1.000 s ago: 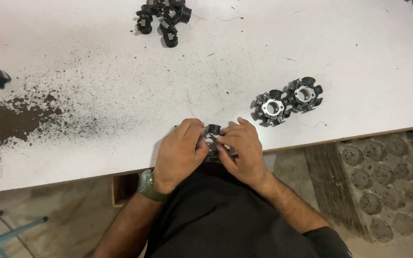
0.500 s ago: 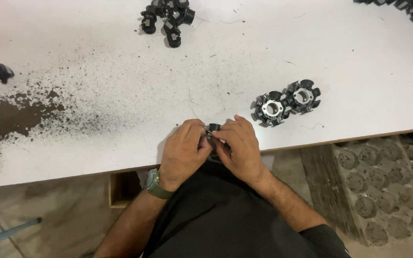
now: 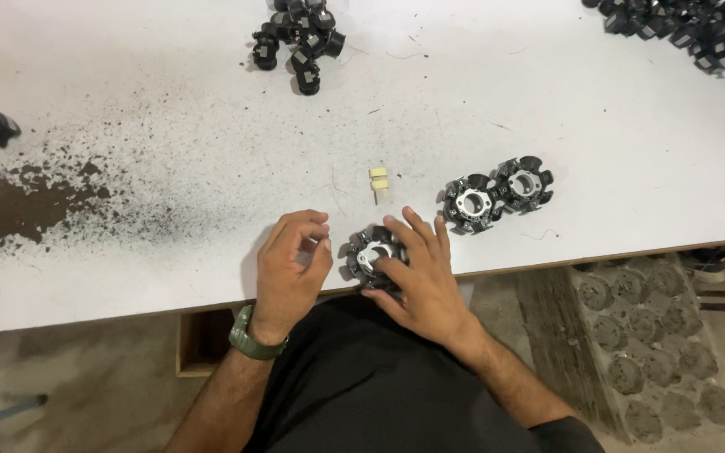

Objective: The person sits at a white workbench assembling omni wheels, pressing black rubber rollers into the holes of a wheel hub one at a time and using a small blade to seat or trim each roller. Completed wheel hubs are set aside on the table as more rollers are attached.

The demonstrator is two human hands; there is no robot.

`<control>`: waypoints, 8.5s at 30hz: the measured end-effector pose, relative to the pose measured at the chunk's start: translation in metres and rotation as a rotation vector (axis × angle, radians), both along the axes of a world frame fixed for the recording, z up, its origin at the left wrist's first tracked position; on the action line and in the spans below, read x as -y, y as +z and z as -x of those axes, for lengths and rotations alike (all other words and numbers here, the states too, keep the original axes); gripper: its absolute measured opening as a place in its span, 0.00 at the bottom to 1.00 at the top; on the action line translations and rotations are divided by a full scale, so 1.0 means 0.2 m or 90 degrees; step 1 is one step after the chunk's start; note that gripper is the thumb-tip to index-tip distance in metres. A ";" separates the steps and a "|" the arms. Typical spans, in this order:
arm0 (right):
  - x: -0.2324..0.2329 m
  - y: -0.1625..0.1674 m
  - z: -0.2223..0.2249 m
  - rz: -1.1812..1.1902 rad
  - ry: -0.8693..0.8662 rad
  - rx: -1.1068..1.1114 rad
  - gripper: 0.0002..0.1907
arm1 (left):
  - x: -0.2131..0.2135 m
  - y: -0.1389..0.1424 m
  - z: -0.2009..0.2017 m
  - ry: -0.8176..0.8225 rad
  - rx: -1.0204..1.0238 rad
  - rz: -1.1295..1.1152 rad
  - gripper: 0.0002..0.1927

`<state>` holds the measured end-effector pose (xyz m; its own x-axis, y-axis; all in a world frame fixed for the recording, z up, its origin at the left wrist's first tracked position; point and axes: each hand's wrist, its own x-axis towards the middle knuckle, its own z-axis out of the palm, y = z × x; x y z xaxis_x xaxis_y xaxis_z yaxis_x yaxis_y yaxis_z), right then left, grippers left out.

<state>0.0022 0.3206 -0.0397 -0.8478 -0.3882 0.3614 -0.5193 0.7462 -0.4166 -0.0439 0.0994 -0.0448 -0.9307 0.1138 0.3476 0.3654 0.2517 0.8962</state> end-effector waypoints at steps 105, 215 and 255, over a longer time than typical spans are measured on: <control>-0.20 -0.06 0.24 0.233 -0.207 0.068 0.06 | 0.41 0.06 0.52 -0.040 0.052 0.658 0.34; -0.03 -0.23 -0.02 0.227 -0.047 -0.114 0.16 | -0.22 -0.09 -0.11 0.055 -0.325 0.361 0.07; -0.08 -0.07 0.06 0.038 -0.130 -0.058 0.24 | -0.15 0.11 0.02 -0.099 -0.068 0.273 0.12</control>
